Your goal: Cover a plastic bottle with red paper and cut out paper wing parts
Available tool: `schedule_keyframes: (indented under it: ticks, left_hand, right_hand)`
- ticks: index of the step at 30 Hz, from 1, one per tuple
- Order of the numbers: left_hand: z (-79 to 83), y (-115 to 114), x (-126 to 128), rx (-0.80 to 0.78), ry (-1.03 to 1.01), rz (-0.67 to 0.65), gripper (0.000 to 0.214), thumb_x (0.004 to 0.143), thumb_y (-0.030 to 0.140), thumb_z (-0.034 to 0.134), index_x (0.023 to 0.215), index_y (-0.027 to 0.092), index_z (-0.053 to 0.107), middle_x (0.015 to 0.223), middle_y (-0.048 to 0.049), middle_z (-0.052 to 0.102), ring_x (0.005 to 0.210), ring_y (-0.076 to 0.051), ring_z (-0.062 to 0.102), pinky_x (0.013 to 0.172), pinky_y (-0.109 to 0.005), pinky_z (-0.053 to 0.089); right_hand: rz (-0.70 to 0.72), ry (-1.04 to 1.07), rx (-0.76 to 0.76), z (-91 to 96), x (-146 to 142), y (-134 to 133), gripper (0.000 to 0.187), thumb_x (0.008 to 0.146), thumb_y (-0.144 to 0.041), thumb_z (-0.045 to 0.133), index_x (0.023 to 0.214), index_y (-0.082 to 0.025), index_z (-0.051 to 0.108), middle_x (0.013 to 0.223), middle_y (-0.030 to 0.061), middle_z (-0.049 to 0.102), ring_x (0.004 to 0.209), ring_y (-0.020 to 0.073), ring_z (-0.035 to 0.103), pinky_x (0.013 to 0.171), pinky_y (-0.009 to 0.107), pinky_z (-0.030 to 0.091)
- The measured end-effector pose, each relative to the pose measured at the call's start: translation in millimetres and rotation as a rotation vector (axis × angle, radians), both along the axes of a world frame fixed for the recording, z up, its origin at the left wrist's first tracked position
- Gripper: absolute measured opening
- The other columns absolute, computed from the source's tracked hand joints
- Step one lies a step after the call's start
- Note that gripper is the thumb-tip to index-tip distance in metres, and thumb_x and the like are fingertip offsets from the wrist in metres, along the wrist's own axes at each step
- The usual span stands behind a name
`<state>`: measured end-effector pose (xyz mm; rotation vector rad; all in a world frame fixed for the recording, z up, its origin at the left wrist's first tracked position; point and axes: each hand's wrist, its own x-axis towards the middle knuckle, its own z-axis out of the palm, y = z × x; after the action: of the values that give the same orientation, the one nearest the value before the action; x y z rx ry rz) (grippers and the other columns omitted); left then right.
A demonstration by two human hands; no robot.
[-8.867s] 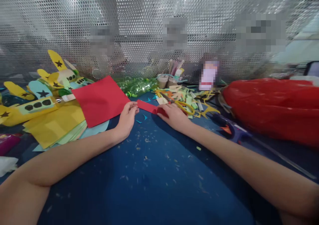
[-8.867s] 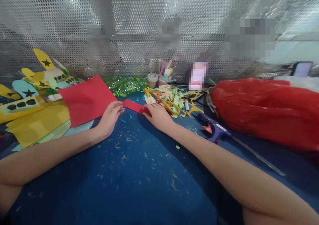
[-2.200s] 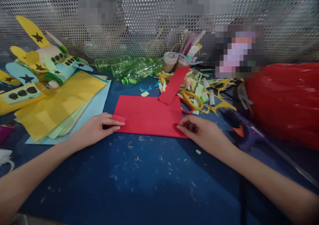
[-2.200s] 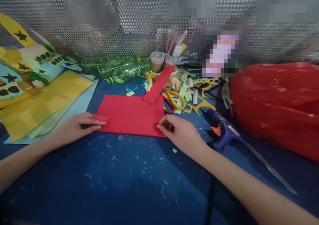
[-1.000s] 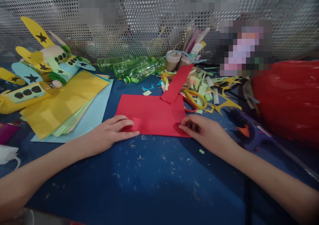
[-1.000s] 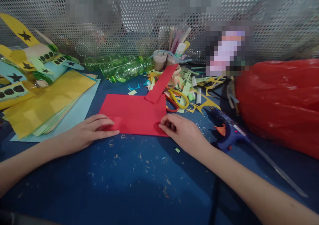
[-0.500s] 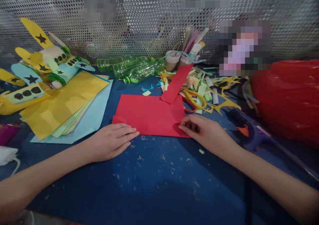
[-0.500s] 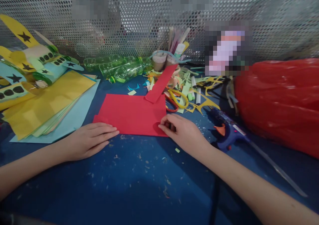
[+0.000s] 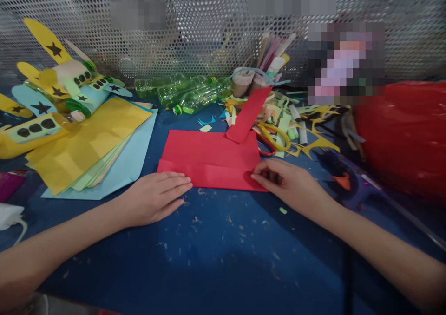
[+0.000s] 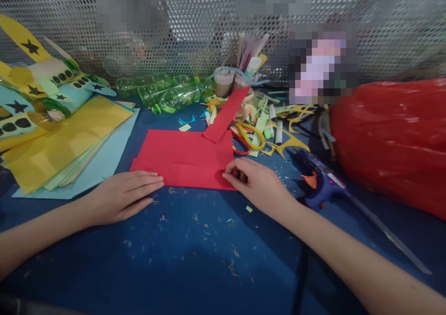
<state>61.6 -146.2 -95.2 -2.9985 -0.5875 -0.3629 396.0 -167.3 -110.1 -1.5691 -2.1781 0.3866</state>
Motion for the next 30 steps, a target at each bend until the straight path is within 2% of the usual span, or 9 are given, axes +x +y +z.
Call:
schedule_keyframes:
  ticks: [10,18,21,24,27,30]
  left_hand:
    - [-1.4,1,-1,-0.035,0.021,0.034,0.038,0.097,0.03,0.042,0.13,0.013,0.053,0.123,-0.0095,0.065,0.112,-0.022,0.06,0.094,-0.036,0.05]
    - [-1.3,1,1,-0.153,0.106,0.058,0.046,0.097,0.033,0.041,0.141,0.022,0.043,0.124,-0.0093,0.058,0.112,-0.024,0.051,0.097,-0.041,0.043]
    - [-1.1,0,2,-0.16,0.097,0.061,0.046,0.096,0.034,0.041,0.141,0.022,0.043,0.124,-0.0099,0.057,0.113,-0.025,0.05,0.098,-0.041,0.042]
    - [-1.2,-1,3,-0.132,0.113,0.052,0.047,0.097,0.035,0.04,0.141,0.02,0.043,0.124,-0.0111,0.056,0.112,-0.026,0.049,0.097,-0.042,0.042]
    - [-0.7,-1,3,-0.122,0.127,0.049,0.047,0.097,0.036,0.039,0.141,0.02,0.043,0.124,-0.0112,0.056,0.112,-0.026,0.049,0.096,-0.042,0.042]
    - [-0.1,-1,3,-0.13,0.133,0.053,0.048,0.097,0.036,0.04,0.141,0.02,0.042,0.124,-0.0113,0.056,0.111,-0.026,0.049,0.096,-0.041,0.041]
  right_hand:
    - [-0.012,0.005,-0.016,1.4,-1,-2,0.018,0.089,-0.035,0.053,0.081,-0.021,0.06,0.07,0.0016,0.059,0.055,0.0126,0.051,0.05,0.025,0.04]
    - [-0.007,0.002,0.001,1.0,-1,0,0.02,0.089,-0.037,0.054,0.08,-0.021,0.06,0.071,0.0025,0.058,0.056,0.0135,0.053,0.051,0.027,0.043]
    - [0.008,-0.026,0.179,4.1,-5,-4,0.023,0.093,-0.036,0.047,0.087,-0.021,0.064,0.089,0.0091,0.061,0.079,0.0206,0.061,0.068,0.034,0.051]
    - [0.005,-0.119,0.413,9.7,-8,-11,0.028,0.096,-0.027,0.04,0.105,-0.025,0.066,0.112,0.0132,0.06,0.104,0.0289,0.058,0.088,0.048,0.047]
    - [0.067,-0.172,0.601,16.4,-8,-21,0.03,0.091,-0.023,0.048,0.115,-0.031,0.064,0.118,0.0101,0.061,0.108,0.0323,0.057,0.094,0.055,0.043]
    - [0.146,-0.168,0.736,21.8,-9,-28,0.038,0.085,-0.02,0.057,0.121,-0.032,0.061,0.112,0.0083,0.065,0.102,0.0308,0.06,0.099,0.055,0.04]
